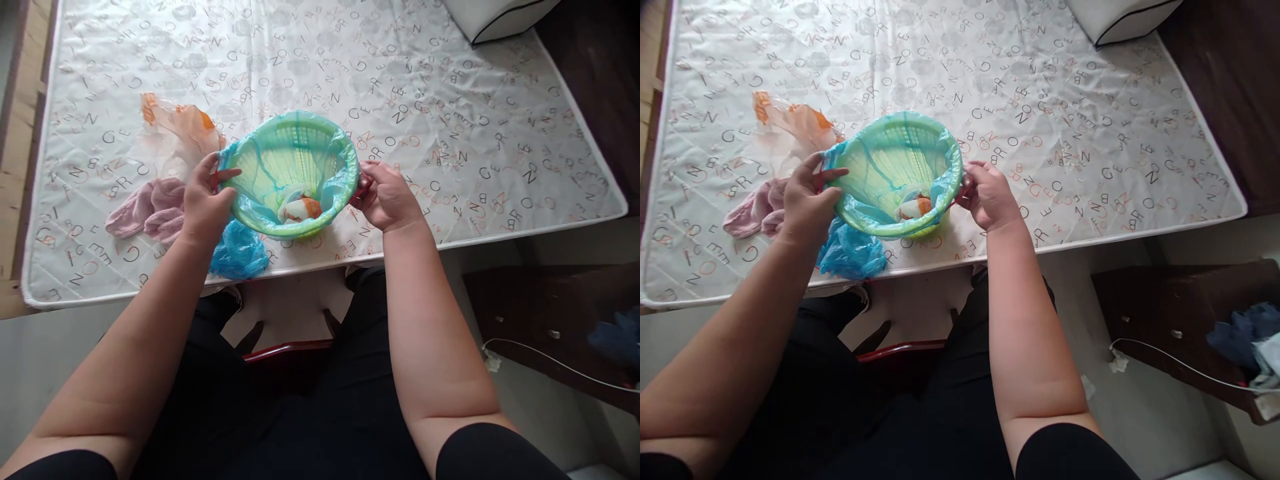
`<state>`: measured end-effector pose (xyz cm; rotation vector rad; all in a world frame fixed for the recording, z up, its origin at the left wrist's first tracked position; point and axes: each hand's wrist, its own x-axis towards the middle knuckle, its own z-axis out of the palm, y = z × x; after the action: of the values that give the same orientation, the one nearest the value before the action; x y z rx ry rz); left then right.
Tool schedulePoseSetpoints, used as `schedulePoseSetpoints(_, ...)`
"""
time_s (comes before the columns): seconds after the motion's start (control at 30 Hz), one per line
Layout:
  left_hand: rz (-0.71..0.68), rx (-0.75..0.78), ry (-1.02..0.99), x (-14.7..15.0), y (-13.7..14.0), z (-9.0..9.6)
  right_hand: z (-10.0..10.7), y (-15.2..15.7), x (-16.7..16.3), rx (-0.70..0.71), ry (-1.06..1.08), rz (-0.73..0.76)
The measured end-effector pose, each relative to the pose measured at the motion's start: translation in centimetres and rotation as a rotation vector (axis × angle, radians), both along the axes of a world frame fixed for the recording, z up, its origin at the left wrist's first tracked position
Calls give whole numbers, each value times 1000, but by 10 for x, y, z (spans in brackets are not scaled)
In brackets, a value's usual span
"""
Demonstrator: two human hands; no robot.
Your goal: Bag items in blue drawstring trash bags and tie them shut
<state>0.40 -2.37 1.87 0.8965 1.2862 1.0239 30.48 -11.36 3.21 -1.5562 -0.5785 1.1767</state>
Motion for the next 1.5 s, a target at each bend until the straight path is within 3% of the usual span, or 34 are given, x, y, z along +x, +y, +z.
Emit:
schedulePoseSetpoints(0.07, 60, 110, 71, -7, 12, -5, 4, -1, 3, 37, -34, -36)
schedulePoseSetpoints(0.1, 94, 96, 86, -12, 18, -6, 6, -1, 5, 54, -41, -49)
schedulePoseSetpoints(0.27, -8, 37, -20, -32, 33, 1, 17, -10, 8, 100, -113, -45)
schedulePoseSetpoints(0.43, 2, 33, -133, -16, 22, 14, 28, -16, -6, 251, -35, 102)
schedulePoseSetpoints(0.6, 45, 10, -210, 0, 15, 26, 33, -16, -18, 154, -97, 153)
schedulePoseSetpoints(0.67, 27, 2, -218, -2, 14, 29, 34, -16, -20, 232, -16, 170)
schedulePoseSetpoints(0.8, -143, 25, -352, -3, 1, 30, 36, -14, -31, 412, 276, 320)
schedulePoseSetpoints(0.9, -185, 21, -460, 8, -13, 27, 34, -7, -48, 450, 364, 404)
schedulePoseSetpoints(1.03, -204, 33, -514, 31, -26, 25, 23, 3, -76, 429, 249, 416)
schedulePoseSetpoints(1.23, -307, -10, -411, 48, -34, 10, 7, 6, -115, 428, 318, 445)
schedulePoseSetpoints(1.3, -340, -59, -392, 48, -35, 3, 2, 6, -122, 407, 221, 442)
schedulePoseSetpoints(1.4, -415, -91, -351, 48, -36, -5, -5, 5, -126, 428, -208, 463)
schedulePoseSetpoints(1.5, -430, -74, -298, 49, -35, -5, -9, 3, -127, 437, -587, 586)
